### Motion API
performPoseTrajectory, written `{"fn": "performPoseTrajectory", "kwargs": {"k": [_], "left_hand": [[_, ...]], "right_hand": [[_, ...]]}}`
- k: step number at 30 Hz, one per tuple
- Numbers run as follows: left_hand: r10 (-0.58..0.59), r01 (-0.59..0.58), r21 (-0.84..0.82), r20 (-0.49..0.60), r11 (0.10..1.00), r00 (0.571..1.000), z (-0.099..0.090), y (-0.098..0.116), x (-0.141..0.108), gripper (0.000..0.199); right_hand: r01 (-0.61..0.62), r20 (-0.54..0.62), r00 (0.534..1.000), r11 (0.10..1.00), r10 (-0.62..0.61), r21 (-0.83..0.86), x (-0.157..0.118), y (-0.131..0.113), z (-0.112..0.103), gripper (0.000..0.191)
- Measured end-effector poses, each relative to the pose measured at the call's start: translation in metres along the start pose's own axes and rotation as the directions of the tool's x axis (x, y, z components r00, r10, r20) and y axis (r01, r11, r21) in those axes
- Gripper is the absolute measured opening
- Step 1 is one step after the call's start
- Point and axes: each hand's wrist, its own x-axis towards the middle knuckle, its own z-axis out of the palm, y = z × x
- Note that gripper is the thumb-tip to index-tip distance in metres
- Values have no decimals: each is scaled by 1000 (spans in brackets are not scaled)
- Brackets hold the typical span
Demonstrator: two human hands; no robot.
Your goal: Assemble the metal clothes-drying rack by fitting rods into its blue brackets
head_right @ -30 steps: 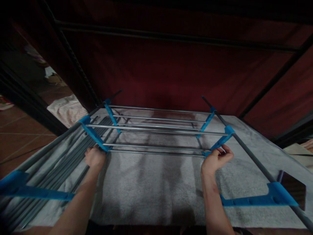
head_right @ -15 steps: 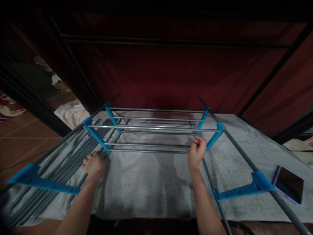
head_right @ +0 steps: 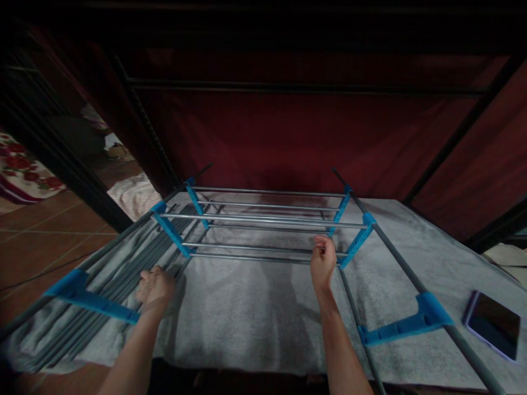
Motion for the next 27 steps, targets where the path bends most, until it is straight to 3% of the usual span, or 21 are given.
{"fn": "performPoseTrajectory", "kwargs": {"k": [7,14,20,24,27], "left_hand": [[10,-1,-67,129,998,992,-15,10,-4,43],[17,-14,-189,13,982,1000,-25,12,7,40],[24,-53,-346,-89,937,996,-34,22,9,51],[-48,-36,-541,-140,840,989,-30,23,18,45],[-132,29,-774,-71,633,989,-20,22,30,31]], "right_hand": [[-4,52,999,1000,4,-4,-2,0,7,20],[15,111,994,1000,-12,-19,-5,-3,14,19],[51,137,990,997,-42,-65,-7,3,14,19],[94,151,985,992,-81,-82,-7,5,14,19],[120,162,981,989,-104,-92,-7,4,14,20]]}}
